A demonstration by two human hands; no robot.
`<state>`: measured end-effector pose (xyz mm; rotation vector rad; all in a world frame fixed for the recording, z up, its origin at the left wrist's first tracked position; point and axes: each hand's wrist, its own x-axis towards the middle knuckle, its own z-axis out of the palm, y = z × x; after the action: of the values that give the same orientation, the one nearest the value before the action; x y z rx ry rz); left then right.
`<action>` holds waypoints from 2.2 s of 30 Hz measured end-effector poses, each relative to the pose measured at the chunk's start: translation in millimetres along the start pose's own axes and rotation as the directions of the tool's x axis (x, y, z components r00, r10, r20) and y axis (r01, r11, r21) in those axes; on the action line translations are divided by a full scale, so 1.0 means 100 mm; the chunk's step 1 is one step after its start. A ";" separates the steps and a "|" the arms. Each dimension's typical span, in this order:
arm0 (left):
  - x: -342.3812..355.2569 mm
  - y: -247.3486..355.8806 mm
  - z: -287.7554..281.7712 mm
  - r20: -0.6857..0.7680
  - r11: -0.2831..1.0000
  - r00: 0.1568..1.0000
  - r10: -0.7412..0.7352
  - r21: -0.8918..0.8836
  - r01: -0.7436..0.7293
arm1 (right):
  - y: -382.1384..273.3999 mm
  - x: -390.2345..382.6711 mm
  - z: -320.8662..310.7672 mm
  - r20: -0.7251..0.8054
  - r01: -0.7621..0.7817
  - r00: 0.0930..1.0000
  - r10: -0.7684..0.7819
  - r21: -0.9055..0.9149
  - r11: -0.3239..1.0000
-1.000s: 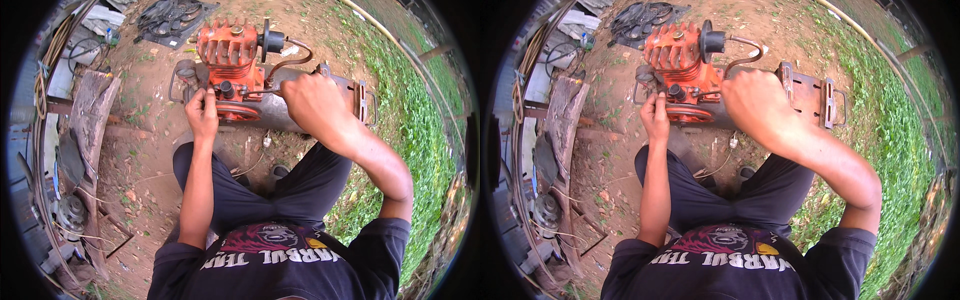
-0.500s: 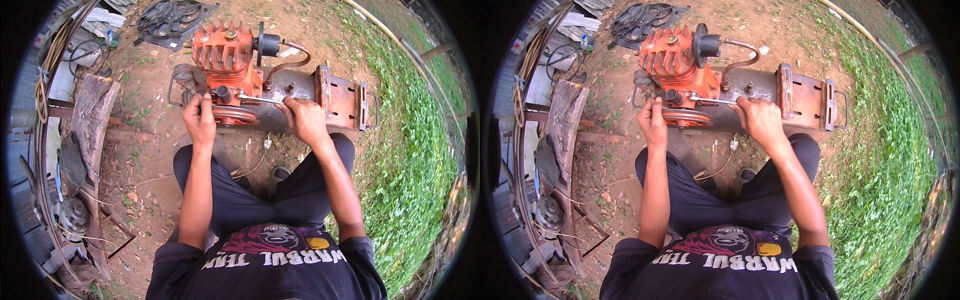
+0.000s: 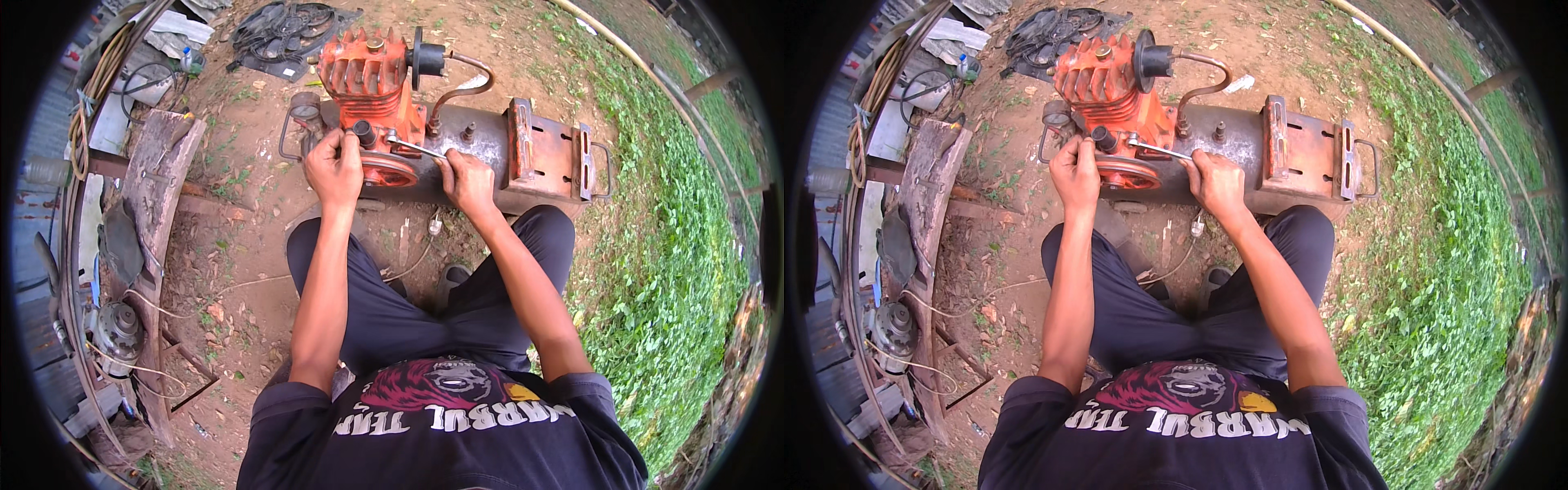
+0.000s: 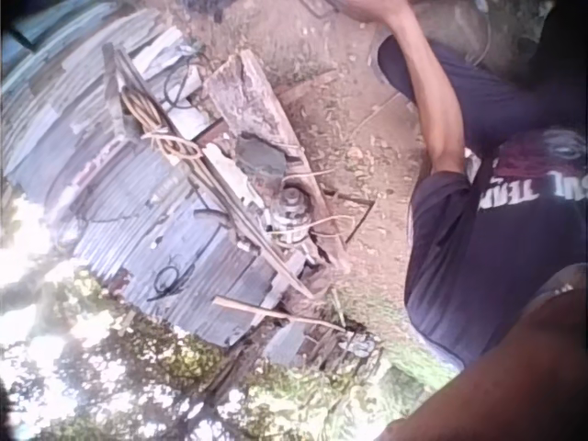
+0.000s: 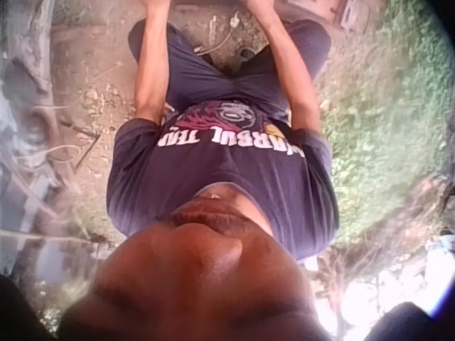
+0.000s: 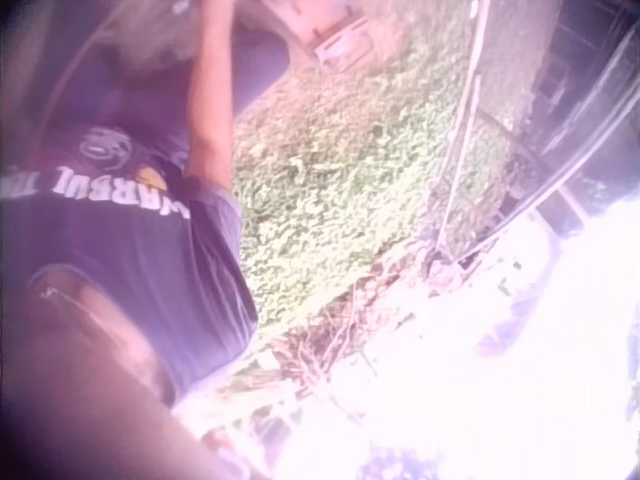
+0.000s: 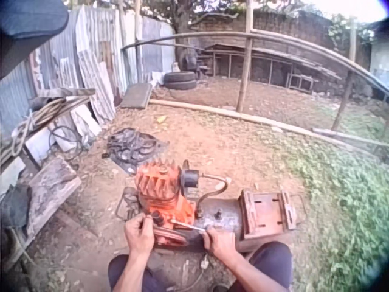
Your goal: The person uses a wrench to loosen and tighten bolts on a red air compressor tank sitting on the ground, then moves to a wooden bench and handles a larger electric motor.
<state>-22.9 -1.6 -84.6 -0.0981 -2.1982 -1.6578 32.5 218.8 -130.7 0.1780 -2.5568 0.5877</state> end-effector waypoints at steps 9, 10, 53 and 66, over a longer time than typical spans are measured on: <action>0.02 0.02 -0.03 0.017 0.997 1.000 0.025 -0.080 -0.023 | 0.10 0.43 -0.26 0.410 0.199 0.879 -0.243 0.146 0.969; 0.01 0.06 -0.02 0.008 0.996 0.999 0.044 -0.078 -0.044 | 0.08 0.45 -0.21 0.449 0.120 0.870 -0.205 0.209 0.970; -0.03 0.10 -0.02 -0.008 0.992 0.993 0.119 -0.040 -0.119 | -0.60 0.86 -1.03 0.639 0.334 0.761 -0.117 -0.230 0.914; -0.02 0.04 -0.02 0.036 0.994 0.995 0.096 -0.056 -0.094 | -0.44 0.87 -0.87 0.522 0.323 0.841 -0.145 -0.269 0.907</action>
<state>-19.7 -1.9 -80.7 -0.2477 -2.1424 -1.6762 6.6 215.9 -2.8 0.5787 -3.0087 -0.0296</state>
